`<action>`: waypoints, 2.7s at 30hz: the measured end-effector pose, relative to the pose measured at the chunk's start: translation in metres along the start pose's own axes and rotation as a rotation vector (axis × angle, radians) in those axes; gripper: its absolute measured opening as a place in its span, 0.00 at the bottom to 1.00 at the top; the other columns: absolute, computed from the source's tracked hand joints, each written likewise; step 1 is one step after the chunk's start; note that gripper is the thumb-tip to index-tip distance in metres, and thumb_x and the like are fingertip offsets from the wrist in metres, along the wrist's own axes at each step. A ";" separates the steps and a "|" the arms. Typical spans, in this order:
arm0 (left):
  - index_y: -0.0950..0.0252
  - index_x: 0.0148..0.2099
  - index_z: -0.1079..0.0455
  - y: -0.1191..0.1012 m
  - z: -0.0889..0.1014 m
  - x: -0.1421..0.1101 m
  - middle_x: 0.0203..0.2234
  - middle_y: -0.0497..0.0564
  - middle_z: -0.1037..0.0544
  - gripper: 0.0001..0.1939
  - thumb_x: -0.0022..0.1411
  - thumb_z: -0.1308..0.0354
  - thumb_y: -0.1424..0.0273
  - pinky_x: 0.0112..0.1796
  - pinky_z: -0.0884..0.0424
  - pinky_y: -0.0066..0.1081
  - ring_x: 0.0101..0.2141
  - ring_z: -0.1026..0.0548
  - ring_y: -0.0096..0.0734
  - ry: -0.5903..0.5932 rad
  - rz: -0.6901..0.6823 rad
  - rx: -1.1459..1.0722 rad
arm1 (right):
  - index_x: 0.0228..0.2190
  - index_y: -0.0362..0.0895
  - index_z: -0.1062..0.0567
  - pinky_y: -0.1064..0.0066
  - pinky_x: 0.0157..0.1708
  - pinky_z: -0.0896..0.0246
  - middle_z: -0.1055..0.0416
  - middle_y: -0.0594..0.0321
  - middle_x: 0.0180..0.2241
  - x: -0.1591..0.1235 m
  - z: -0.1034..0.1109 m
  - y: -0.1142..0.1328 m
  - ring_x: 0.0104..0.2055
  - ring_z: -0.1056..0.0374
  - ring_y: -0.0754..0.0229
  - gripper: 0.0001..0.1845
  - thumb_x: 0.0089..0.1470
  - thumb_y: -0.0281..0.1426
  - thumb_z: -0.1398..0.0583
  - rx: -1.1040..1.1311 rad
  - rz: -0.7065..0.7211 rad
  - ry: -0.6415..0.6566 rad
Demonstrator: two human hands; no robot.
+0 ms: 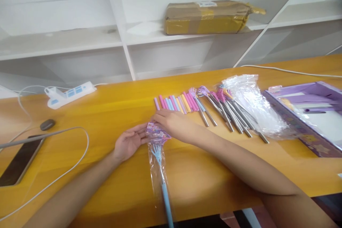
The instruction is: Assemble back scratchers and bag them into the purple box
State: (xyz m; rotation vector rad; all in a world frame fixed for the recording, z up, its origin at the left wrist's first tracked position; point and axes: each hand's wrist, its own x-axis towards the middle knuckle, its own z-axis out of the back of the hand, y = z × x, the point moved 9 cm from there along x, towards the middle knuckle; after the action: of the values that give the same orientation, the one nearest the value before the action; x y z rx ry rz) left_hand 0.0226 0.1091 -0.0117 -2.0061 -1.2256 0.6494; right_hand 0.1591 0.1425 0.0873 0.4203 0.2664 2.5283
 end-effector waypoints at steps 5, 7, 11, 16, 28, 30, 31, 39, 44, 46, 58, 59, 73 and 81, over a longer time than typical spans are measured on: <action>0.70 0.64 0.22 0.000 -0.006 0.000 0.63 0.64 0.22 0.27 0.67 0.45 0.66 0.65 0.36 0.61 0.64 0.29 0.59 0.024 0.007 0.024 | 0.45 0.40 0.23 0.70 0.34 0.50 0.29 0.58 0.41 0.000 -0.003 0.005 0.38 0.36 0.63 0.09 0.72 0.24 0.44 -0.048 0.025 0.031; 0.69 0.63 0.22 -0.001 -0.007 0.000 0.63 0.64 0.22 0.26 0.67 0.45 0.65 0.65 0.36 0.62 0.65 0.29 0.60 0.024 0.007 0.030 | 0.45 0.39 0.22 0.70 0.33 0.51 0.29 0.57 0.43 0.000 -0.003 0.006 0.37 0.37 0.64 0.10 0.72 0.24 0.44 -0.053 0.020 0.044; 0.66 0.61 0.21 -0.001 -0.006 0.000 0.63 0.62 0.22 0.25 0.67 0.45 0.65 0.64 0.36 0.63 0.64 0.28 0.60 0.023 0.000 0.028 | 0.44 0.40 0.22 0.69 0.33 0.52 0.31 0.58 0.41 -0.001 -0.001 0.008 0.35 0.40 0.65 0.10 0.70 0.22 0.44 -0.065 0.032 0.033; 0.67 0.63 0.22 0.000 -0.003 0.001 0.64 0.64 0.23 0.27 0.67 0.45 0.63 0.61 0.33 0.61 0.64 0.28 0.62 0.014 0.007 0.052 | 0.40 0.40 0.22 0.68 0.31 0.57 0.31 0.59 0.39 -0.001 -0.005 0.010 0.33 0.42 0.64 0.10 0.70 0.22 0.44 -0.110 0.047 0.054; 0.67 0.64 0.23 0.001 -0.001 -0.001 0.63 0.63 0.23 0.28 0.66 0.45 0.63 0.60 0.33 0.56 0.62 0.27 0.59 0.008 0.018 0.067 | 0.37 0.39 0.22 0.67 0.31 0.57 0.29 0.58 0.38 -0.002 -0.008 0.017 0.32 0.41 0.65 0.11 0.71 0.26 0.44 -0.120 0.076 0.089; 0.68 0.65 0.23 0.001 -0.002 -0.001 0.63 0.63 0.23 0.28 0.67 0.45 0.64 0.60 0.33 0.56 0.62 0.27 0.59 0.015 0.015 0.063 | 0.37 0.39 0.21 0.67 0.31 0.57 0.29 0.58 0.39 -0.003 -0.009 0.019 0.32 0.41 0.65 0.11 0.71 0.26 0.43 -0.119 0.087 0.091; 0.68 0.65 0.23 0.001 -0.002 -0.001 0.63 0.64 0.23 0.28 0.67 0.45 0.64 0.61 0.34 0.56 0.62 0.27 0.59 0.018 0.013 0.060 | 0.38 0.39 0.21 0.67 0.31 0.57 0.29 0.58 0.39 -0.003 -0.010 0.019 0.32 0.42 0.65 0.10 0.70 0.26 0.43 -0.119 0.091 0.098; 0.67 0.65 0.23 -0.001 -0.011 0.000 0.64 0.63 0.24 0.27 0.68 0.46 0.65 0.61 0.33 0.54 0.63 0.28 0.57 0.063 0.003 0.065 | 0.46 0.39 0.23 0.68 0.29 0.59 0.28 0.55 0.45 -0.001 0.005 0.011 0.32 0.39 0.65 0.12 0.73 0.30 0.45 -0.109 -0.050 0.107; 0.69 0.67 0.26 0.000 -0.010 0.000 0.66 0.63 0.26 0.29 0.68 0.47 0.65 0.61 0.34 0.52 0.64 0.30 0.57 0.069 0.022 0.080 | 0.54 0.38 0.28 0.69 0.28 0.56 0.28 0.51 0.50 -0.002 0.008 -0.001 0.34 0.34 0.62 0.19 0.73 0.40 0.42 -0.100 -0.165 0.083; 0.69 0.67 0.26 -0.001 -0.011 0.000 0.67 0.63 0.27 0.28 0.68 0.47 0.65 0.62 0.34 0.53 0.66 0.31 0.57 0.070 0.023 0.085 | 0.54 0.38 0.28 0.69 0.29 0.55 0.26 0.52 0.48 -0.003 0.003 -0.002 0.35 0.32 0.61 0.19 0.72 0.40 0.41 -0.079 -0.166 0.127; 0.58 0.65 0.34 0.015 -0.007 -0.002 0.60 0.60 0.21 0.24 0.70 0.33 0.67 0.61 0.29 0.49 0.57 0.20 0.46 -0.010 0.056 0.457 | 0.45 0.39 0.23 0.68 0.30 0.56 0.28 0.57 0.45 -0.003 0.011 0.008 0.32 0.40 0.67 0.11 0.74 0.29 0.45 -0.035 -0.095 0.080; 0.60 0.65 0.33 0.017 -0.006 -0.002 0.59 0.61 0.21 0.25 0.70 0.32 0.65 0.62 0.30 0.48 0.57 0.20 0.45 -0.011 0.072 0.514 | 0.44 0.39 0.22 0.68 0.30 0.56 0.28 0.57 0.45 -0.003 0.011 0.009 0.32 0.40 0.67 0.12 0.74 0.29 0.45 -0.034 -0.091 0.087; 0.64 0.56 0.26 0.018 -0.008 -0.003 0.52 0.59 0.18 0.21 0.67 0.30 0.59 0.57 0.25 0.40 0.52 0.19 0.41 0.008 0.104 0.596 | 0.39 0.39 0.19 0.68 0.30 0.58 0.30 0.59 0.39 -0.008 -0.006 0.024 0.26 0.49 0.70 0.16 0.73 0.36 0.42 -0.040 0.071 0.172; 0.65 0.52 0.23 0.021 0.002 -0.002 0.44 0.55 0.16 0.18 0.73 0.38 0.55 0.50 0.25 0.35 0.45 0.19 0.39 -0.026 0.119 0.560 | 0.39 0.39 0.19 0.70 0.34 0.48 0.28 0.57 0.38 -0.012 -0.010 0.031 0.33 0.38 0.65 0.18 0.74 0.36 0.44 -0.004 0.131 0.234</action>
State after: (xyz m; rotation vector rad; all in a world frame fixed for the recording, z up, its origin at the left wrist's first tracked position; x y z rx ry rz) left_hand 0.0320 0.1010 -0.0295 -1.6045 -0.8205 0.9585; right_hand 0.1494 0.1091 0.0842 0.1428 0.3315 2.7080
